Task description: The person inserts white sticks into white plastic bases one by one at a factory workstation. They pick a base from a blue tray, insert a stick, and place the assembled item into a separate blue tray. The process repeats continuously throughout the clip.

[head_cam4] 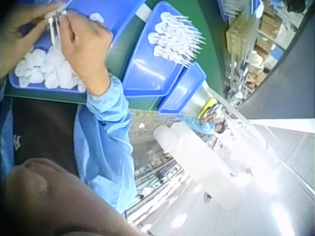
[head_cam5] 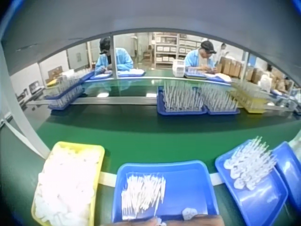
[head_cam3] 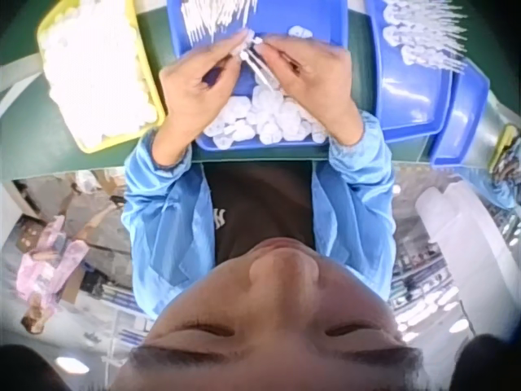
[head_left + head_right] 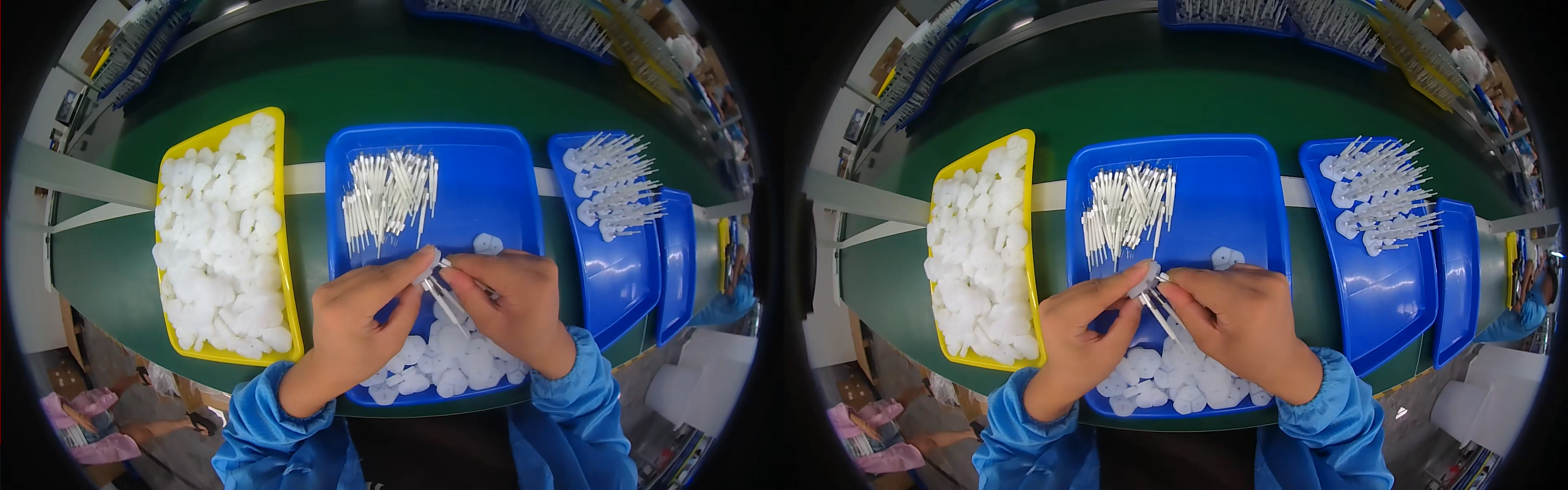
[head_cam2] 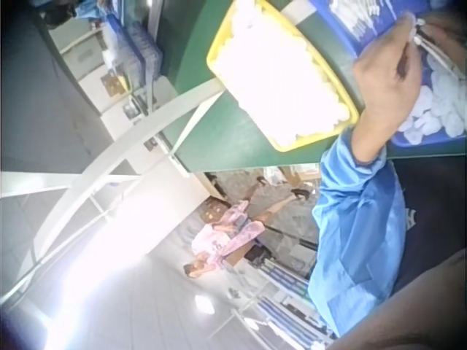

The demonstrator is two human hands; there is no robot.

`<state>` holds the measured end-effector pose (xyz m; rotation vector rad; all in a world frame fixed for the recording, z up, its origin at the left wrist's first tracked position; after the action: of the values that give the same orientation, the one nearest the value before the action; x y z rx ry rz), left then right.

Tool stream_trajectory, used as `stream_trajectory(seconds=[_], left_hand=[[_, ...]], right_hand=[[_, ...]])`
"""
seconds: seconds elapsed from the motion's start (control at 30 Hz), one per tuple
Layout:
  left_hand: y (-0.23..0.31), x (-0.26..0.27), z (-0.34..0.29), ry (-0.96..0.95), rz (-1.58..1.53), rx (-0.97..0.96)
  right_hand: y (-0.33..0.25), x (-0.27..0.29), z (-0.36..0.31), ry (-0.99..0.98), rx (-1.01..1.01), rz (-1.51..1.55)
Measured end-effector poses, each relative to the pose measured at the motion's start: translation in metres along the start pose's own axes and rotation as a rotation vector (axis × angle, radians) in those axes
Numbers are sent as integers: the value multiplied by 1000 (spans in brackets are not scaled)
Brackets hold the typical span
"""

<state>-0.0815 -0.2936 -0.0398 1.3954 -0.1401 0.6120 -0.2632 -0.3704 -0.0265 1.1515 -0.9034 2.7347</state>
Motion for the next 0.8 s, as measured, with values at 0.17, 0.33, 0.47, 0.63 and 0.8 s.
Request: stream_trajectory(seconds=[0.17,0.33,0.47,0.63,0.8], left_hand=[[0,0,-1,-24,14,6],[-7,-1,-2,-40,-5,-35],[-10,-8,2,-112,-337,167],[-18,-2,2,-151,-342,200],[-9,0,6,-113,-246,93]], right_hand=[[4,-1,-2,31,-94,135],[5,-3,-4,43,-133,174],[4,3,-4,47,-20,33],[-2,17,4,40,115,-73],[-10,15,-5,-43,299,-212]])
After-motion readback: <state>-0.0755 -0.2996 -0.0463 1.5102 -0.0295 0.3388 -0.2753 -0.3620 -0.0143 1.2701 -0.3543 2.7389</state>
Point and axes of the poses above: each hand's wrist, its own z-axis towards the middle knuckle, its own x-axis out of the back of the hand, y = z × x, the point moved 4 cm from there along z, towards the middle knuckle, and after that the axes turned 13 degrees about x, right-handed, at the moved point
